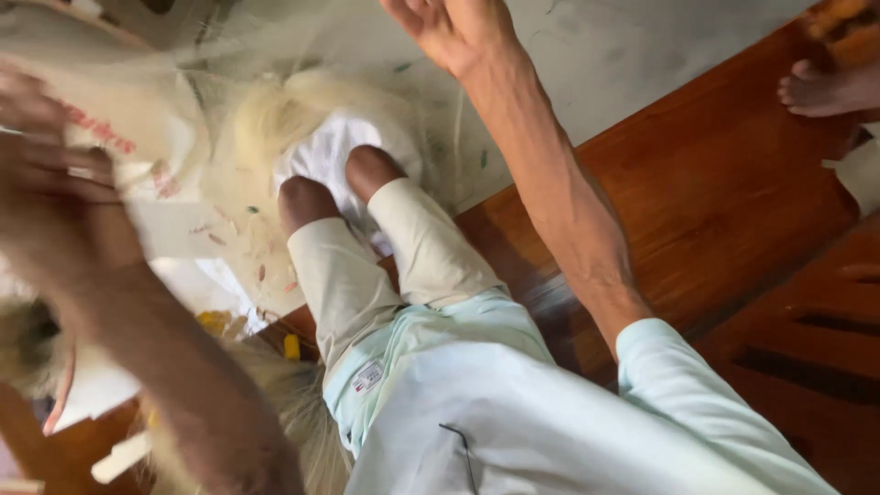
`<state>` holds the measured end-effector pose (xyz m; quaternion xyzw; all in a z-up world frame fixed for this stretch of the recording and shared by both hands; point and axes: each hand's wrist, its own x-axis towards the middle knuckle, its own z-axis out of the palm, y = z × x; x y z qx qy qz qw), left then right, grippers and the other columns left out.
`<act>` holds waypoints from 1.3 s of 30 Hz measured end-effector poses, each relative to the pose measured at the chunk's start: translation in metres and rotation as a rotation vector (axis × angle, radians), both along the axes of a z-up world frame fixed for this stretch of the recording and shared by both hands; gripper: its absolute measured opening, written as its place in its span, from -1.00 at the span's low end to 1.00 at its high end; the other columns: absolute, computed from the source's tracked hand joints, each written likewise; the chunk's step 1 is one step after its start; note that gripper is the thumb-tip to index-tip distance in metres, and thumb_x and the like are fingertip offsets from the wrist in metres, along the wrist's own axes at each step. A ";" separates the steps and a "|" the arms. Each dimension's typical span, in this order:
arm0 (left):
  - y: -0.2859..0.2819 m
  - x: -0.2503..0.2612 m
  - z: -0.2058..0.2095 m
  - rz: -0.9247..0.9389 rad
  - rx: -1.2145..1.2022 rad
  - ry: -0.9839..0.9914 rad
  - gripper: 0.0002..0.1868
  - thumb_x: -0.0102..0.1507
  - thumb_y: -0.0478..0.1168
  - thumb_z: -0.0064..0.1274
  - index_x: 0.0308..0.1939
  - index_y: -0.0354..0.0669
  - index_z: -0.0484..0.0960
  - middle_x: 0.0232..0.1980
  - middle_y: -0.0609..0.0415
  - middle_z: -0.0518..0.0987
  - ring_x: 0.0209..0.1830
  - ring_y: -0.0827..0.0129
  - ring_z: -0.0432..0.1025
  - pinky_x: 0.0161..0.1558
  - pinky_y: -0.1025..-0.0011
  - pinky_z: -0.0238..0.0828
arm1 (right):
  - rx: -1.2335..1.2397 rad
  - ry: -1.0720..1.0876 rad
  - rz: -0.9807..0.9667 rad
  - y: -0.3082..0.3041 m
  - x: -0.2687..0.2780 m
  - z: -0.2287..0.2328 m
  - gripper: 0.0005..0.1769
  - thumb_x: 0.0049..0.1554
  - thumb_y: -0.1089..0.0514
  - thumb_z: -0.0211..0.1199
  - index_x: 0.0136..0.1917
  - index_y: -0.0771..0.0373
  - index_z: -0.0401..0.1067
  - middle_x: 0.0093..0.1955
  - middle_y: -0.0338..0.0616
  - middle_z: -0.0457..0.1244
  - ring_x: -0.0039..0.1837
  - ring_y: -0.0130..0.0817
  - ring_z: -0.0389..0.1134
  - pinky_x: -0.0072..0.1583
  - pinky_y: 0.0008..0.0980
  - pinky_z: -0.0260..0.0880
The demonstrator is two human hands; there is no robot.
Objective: Repairing a fishing net by threading line through the mesh using a net needle.
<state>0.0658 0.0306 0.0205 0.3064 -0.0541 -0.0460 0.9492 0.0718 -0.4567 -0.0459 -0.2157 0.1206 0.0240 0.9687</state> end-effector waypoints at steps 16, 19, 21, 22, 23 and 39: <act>-0.015 -0.233 -0.170 0.093 0.187 0.670 -0.61 0.29 -0.51 0.14 0.21 -0.44 0.65 -0.11 -0.16 0.71 -0.28 0.26 0.62 -0.28 0.56 0.60 | -0.526 0.634 0.195 0.048 -0.206 -0.119 -0.11 0.24 0.22 0.37 0.72 -0.25 0.15 0.23 -0.27 0.40 -0.12 -0.68 0.34 -0.28 -0.74 0.17; -0.001 -0.250 -0.166 0.068 0.140 0.630 -0.60 0.34 -0.50 0.16 0.28 -0.47 0.60 -0.04 -0.21 0.71 -0.24 0.21 0.64 -0.12 0.46 0.71 | -0.551 0.624 0.223 0.043 -0.229 -0.106 -0.19 0.28 0.17 0.36 0.71 -0.19 0.18 0.32 -0.27 0.36 -0.05 -0.64 0.39 -0.23 -0.69 0.37; 0.008 -0.258 -0.159 0.083 0.197 0.634 -0.55 0.33 -0.46 0.20 0.31 -0.47 0.58 -0.03 -0.21 0.70 -0.23 0.21 0.64 -0.10 0.46 0.71 | -0.548 0.610 0.228 0.043 -0.241 -0.104 -0.24 0.29 0.17 0.36 0.68 -0.14 0.23 0.34 -0.28 0.37 -0.03 -0.60 0.41 -0.21 -0.62 0.49; 0.010 -0.262 -0.154 0.060 0.257 0.590 -0.56 0.34 -0.43 0.22 0.30 -0.46 0.58 -0.03 -0.20 0.69 -0.23 0.25 0.64 -0.18 0.53 0.67 | -0.593 0.571 0.243 0.042 -0.245 -0.101 -0.20 0.29 0.17 0.36 0.72 -0.09 0.21 0.30 -0.30 0.34 -0.04 -0.62 0.40 -0.18 -0.60 0.56; 0.010 -0.260 -0.150 0.032 0.313 0.535 -0.56 0.34 -0.39 0.24 0.29 -0.45 0.58 -0.03 -0.18 0.69 -0.24 0.29 0.65 -0.26 0.59 0.62 | -0.641 0.523 0.249 0.041 -0.247 -0.097 -0.17 0.29 0.17 0.37 0.75 -0.04 0.19 0.25 -0.32 0.31 -0.04 -0.64 0.40 -0.15 -0.58 0.64; 0.016 -0.275 -0.194 -0.125 0.179 0.663 -0.57 0.31 -0.46 0.20 0.26 -0.52 0.58 -0.13 -0.09 0.70 -0.34 0.35 0.61 -0.19 0.53 0.67 | -0.684 0.425 0.293 0.036 -0.273 -0.125 -0.34 0.32 0.10 0.30 0.66 0.02 0.30 -0.25 -0.56 0.03 -0.24 -0.81 0.13 -0.28 -0.69 0.25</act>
